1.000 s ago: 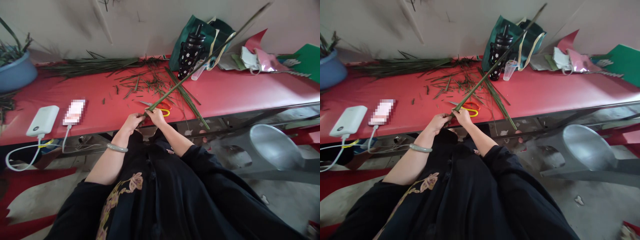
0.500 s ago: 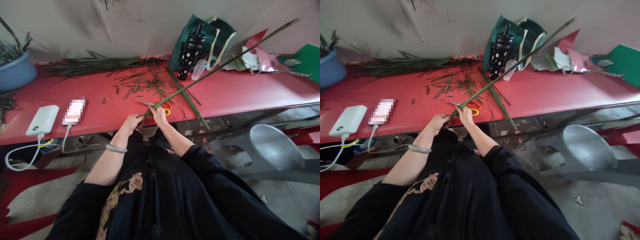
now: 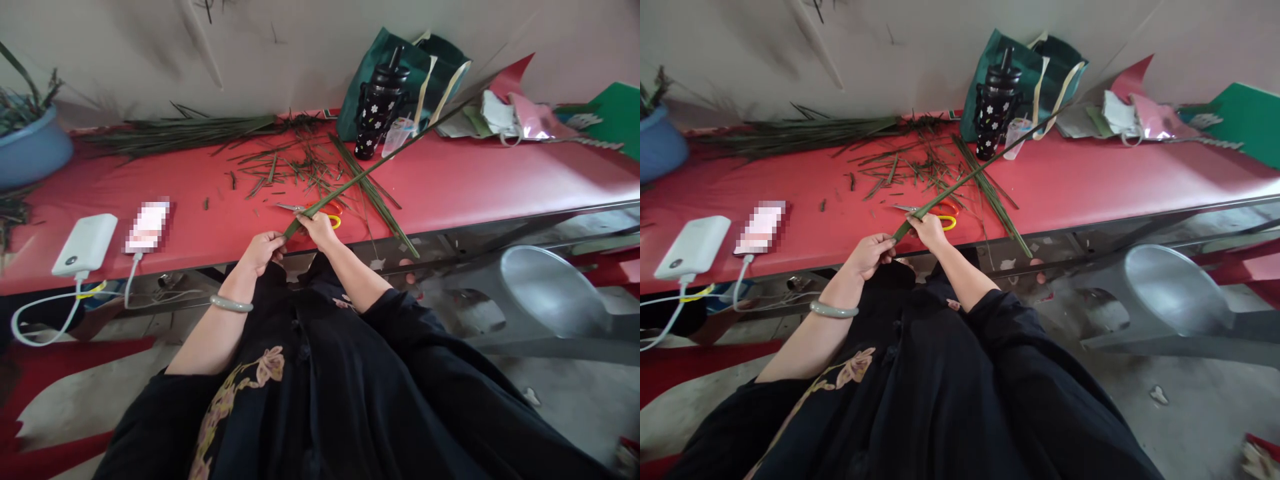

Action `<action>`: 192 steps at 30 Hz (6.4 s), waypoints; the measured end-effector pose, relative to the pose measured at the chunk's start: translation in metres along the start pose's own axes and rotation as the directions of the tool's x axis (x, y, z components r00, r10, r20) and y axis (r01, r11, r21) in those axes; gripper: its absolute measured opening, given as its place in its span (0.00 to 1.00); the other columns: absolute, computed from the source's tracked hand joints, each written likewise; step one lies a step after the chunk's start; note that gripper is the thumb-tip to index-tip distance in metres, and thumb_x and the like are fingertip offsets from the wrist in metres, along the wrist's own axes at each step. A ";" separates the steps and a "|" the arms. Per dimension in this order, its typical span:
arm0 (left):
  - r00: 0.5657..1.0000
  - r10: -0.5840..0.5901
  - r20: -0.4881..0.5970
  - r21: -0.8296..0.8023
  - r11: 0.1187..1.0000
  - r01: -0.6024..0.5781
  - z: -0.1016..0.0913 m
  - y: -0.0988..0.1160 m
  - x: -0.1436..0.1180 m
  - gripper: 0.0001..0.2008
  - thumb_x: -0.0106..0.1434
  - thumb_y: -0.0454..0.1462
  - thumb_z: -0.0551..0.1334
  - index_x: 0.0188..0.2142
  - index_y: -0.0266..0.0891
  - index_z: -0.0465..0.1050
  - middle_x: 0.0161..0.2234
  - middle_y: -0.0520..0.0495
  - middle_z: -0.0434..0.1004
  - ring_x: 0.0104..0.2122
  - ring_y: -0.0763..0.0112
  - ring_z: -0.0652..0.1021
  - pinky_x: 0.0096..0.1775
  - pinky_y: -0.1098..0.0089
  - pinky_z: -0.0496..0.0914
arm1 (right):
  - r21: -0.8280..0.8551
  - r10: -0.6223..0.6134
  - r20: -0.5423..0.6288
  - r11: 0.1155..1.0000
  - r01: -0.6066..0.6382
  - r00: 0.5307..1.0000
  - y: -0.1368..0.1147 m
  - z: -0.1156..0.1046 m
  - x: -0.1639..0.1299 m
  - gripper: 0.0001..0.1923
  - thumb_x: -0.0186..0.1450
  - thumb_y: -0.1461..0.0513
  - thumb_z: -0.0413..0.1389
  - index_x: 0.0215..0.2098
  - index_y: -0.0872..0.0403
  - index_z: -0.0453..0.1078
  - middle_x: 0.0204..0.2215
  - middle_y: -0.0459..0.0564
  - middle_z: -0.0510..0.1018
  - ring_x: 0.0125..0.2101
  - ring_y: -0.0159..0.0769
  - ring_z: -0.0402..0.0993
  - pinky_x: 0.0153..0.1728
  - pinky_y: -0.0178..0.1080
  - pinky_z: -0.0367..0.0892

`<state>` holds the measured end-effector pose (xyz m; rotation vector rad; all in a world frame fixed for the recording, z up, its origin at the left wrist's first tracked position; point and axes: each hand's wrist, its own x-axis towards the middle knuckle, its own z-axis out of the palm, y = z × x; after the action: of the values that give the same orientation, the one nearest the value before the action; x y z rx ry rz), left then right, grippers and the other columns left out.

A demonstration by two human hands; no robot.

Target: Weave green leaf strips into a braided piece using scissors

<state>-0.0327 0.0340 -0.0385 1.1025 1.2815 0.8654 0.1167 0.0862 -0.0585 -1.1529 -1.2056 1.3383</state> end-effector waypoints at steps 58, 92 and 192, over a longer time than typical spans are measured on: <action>0.996 0.024 0.091 0.097 0.995 -0.033 -0.006 0.025 -0.007 0.13 0.46 0.42 0.65 0.26 0.35 0.68 0.20 0.51 0.70 0.19 0.76 0.69 0.23 0.75 0.61 | -0.632 -0.269 -0.059 0.756 0.172 0.961 -0.039 -0.006 0.042 0.14 0.61 0.57 0.48 0.27 0.57 0.70 0.21 0.46 0.72 0.24 0.32 0.69 0.29 0.32 0.63; 0.989 0.145 -0.009 -0.100 0.984 -0.146 0.004 0.065 -0.032 0.15 0.45 0.41 0.66 0.19 0.37 0.61 0.12 0.56 0.60 0.12 0.82 0.59 0.16 0.77 0.51 | -0.218 -0.138 -0.298 0.973 0.074 0.944 -0.039 -0.018 0.056 0.13 0.63 0.58 0.44 0.36 0.58 0.65 0.24 0.45 0.70 0.16 0.20 0.61 0.19 0.26 0.59; 0.794 0.607 0.017 0.588 0.636 -0.499 -0.007 0.087 -0.002 0.07 0.47 0.39 0.65 0.27 0.40 0.74 0.30 0.46 0.76 0.35 0.65 0.74 0.37 0.70 0.64 | -0.852 -0.251 0.425 0.212 0.478 0.869 -0.093 -0.030 -0.023 0.14 0.65 0.60 0.43 0.42 0.52 0.68 0.40 0.49 0.75 0.40 0.35 0.70 0.38 0.35 0.61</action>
<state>-0.0325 0.0575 0.0452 2.0237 1.4141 1.0876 0.1543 0.0708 0.0332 -1.3422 -2.4314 0.1954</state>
